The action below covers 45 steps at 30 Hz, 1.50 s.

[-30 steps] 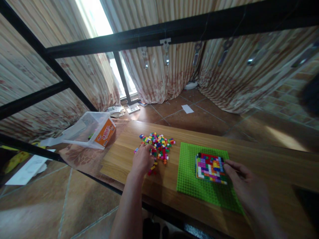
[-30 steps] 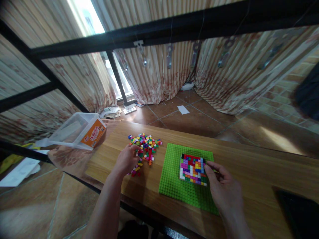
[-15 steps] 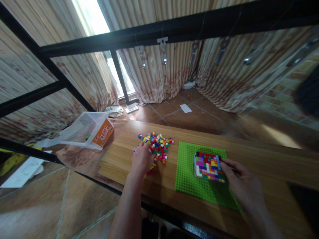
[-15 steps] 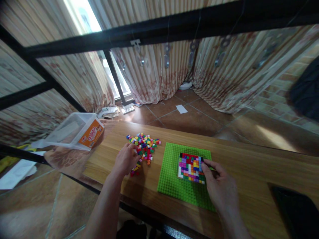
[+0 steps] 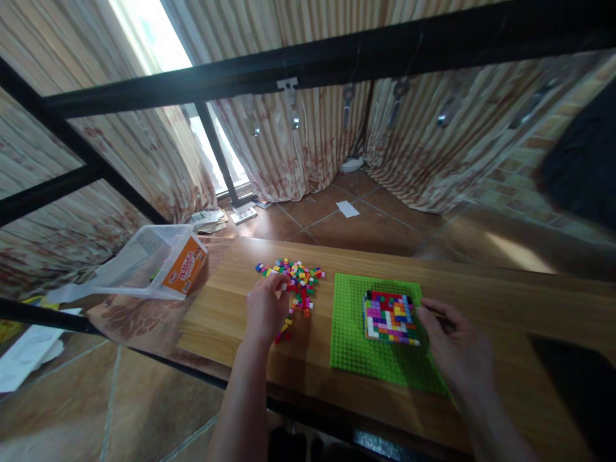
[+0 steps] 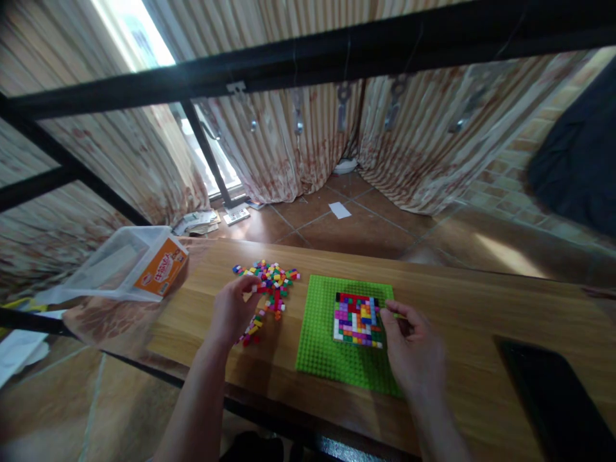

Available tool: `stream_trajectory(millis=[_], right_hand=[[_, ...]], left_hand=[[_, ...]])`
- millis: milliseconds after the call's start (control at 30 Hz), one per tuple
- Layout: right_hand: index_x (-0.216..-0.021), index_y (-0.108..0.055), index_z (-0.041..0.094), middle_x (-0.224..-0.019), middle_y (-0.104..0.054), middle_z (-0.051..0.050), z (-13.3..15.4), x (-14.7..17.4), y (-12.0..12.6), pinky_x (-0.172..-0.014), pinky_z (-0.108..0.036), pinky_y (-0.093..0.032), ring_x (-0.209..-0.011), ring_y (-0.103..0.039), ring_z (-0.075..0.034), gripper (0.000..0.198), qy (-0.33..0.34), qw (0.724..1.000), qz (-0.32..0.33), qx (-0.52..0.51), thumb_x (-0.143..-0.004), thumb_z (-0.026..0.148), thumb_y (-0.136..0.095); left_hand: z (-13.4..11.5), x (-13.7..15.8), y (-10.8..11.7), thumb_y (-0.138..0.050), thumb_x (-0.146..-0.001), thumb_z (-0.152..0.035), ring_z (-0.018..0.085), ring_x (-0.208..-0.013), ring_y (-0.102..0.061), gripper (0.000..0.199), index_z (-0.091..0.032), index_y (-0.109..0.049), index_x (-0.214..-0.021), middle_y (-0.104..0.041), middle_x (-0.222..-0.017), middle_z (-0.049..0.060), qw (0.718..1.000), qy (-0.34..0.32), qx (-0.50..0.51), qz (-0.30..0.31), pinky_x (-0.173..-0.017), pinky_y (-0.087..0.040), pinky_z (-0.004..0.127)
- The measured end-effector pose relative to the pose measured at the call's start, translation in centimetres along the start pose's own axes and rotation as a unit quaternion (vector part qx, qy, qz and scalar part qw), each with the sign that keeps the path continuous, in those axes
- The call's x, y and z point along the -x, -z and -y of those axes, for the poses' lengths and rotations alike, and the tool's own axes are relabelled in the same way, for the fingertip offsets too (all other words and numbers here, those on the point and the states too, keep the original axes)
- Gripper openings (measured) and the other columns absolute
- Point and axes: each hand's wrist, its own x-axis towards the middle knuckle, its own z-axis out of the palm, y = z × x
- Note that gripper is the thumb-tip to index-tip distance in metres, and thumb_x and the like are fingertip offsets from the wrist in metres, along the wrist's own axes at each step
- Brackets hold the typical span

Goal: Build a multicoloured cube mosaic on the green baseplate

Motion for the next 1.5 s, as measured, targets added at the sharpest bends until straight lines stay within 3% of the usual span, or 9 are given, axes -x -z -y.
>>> stream_trajectory(millis=[67,167,267,433,600,800,967,1233,1500], right_hand=[[-0.1,-0.073,0.018,-0.095,-0.074,-0.012,0.7,0.5,0.0,-0.07,-0.037,-0.053,-0.08,-0.068,-0.025,0.039,0.045,0.997,-0.058,-0.02,-0.082,0.05,-0.061],[-0.093,-0.072,0.021,-0.096,-0.072,-0.008,1.9,1.9,-0.3,-0.079,-0.037,-0.053,-0.085,-0.067,-0.022,0.026,0.135,0.984,-0.067,-0.096,-0.085,0.044,-0.063],[-0.097,-0.072,0.025,-0.093,-0.072,-0.004,3.1,3.5,-0.9,-0.076,-0.033,-0.054,-0.083,-0.066,-0.018,0.017,0.187,0.966,0.029,-0.178,-0.086,0.036,-0.067],[-0.108,-0.069,0.027,-0.095,-0.073,-0.002,4.2,5.0,-1.2,-0.07,-0.029,-0.055,-0.079,-0.066,-0.016,0.028,0.203,0.946,0.141,-0.209,-0.081,0.035,-0.074],[-0.097,-0.073,0.026,-0.088,-0.072,-0.002,4.1,4.7,-0.8,-0.068,-0.029,-0.054,-0.076,-0.064,-0.016,0.017,0.201,0.938,0.151,-0.241,-0.081,0.032,-0.075],[-0.094,-0.074,0.026,-0.083,-0.073,0.0,4.1,4.5,-0.4,-0.067,-0.026,-0.056,-0.072,-0.065,-0.014,0.016,0.158,0.925,0.166,-0.304,-0.078,0.028,-0.076],[-0.094,-0.074,0.027,-0.086,-0.074,0.0,4.2,4.6,-0.4,-0.069,-0.027,-0.057,-0.074,-0.066,-0.014,0.018,0.14,0.918,0.183,-0.324,-0.077,0.03,-0.077],[-0.084,-0.075,0.025,-0.08,-0.072,0.001,4.0,4.6,-1.3,-0.061,-0.024,-0.054,-0.068,-0.065,-0.013,0.005,0.132,0.922,0.171,-0.321,-0.082,0.029,-0.073],[-0.086,-0.077,0.026,-0.08,-0.073,0.0,3.8,4.8,-1.9,-0.065,-0.026,-0.054,-0.069,-0.066,-0.013,0.006,0.114,0.921,0.167,-0.332,-0.081,0.029,-0.074]], left_hand=[[-0.8,0.4,-0.5,-0.062,-0.081,-0.019,0.018,-0.085,-0.066,0.014,-0.02,-0.067,-0.094,-0.072,-0.091,0.003,0.984,-0.022,0.173,0.024,-0.08,-0.049,0.028],[-2.8,1.6,-1.6,-0.068,-0.08,-0.024,0.015,-0.078,-0.065,0.017,-0.017,-0.066,-0.096,-0.071,-0.087,0.002,0.907,-0.035,0.403,0.12,-0.072,-0.05,0.025],[-5.4,3.2,-2.9,-0.075,-0.077,-0.022,0.012,-0.074,-0.063,0.021,-0.016,-0.068,-0.096,-0.07,-0.083,0.001,0.851,-0.035,0.489,0.189,-0.069,-0.049,0.022],[-8.0,5.1,-4.0,-0.076,-0.079,-0.021,0.014,-0.081,-0.066,0.021,-0.017,-0.068,-0.097,-0.072,-0.086,0.002,0.791,-0.052,0.547,0.269,-0.076,-0.052,0.024],[-8.2,5.4,-4.0,-0.076,-0.079,-0.02,0.013,-0.08,-0.065,0.018,-0.016,-0.068,-0.094,-0.07,-0.086,0.002,0.797,-0.067,0.536,0.271,-0.077,-0.052,0.024],[-8.3,5.4,-3.8,-0.077,-0.079,-0.026,0.015,-0.083,-0.066,0.024,-0.016,-0.068,-0.099,-0.072,-0.089,0.004,0.778,-0.048,0.55,0.298,-0.076,-0.052,0.025],[-8.4,5.5,-3.9,-0.076,-0.08,-0.031,0.015,-0.078,-0.065,0.02,-0.016,-0.069,-0.092,-0.071,-0.083,0.003,0.801,-0.058,0.529,0.273,-0.075,-0.052,0.025],[-8.3,6.1,-4.5,-0.067,-0.087,-0.037,0.012,-0.07,-0.062,0.024,-0.015,-0.067,-0.098,-0.067,-0.078,0.002,0.831,-0.066,0.49,0.255,-0.065,-0.05,0.021],[-8.3,5.9,-4.6,-0.075,-0.08,-0.035,0.013,-0.066,-0.065,0.024,-0.015,-0.072,-0.093,-0.071,-0.075,0.002,0.798,0.002,0.541,0.267,-0.061,-0.053,0.021]])
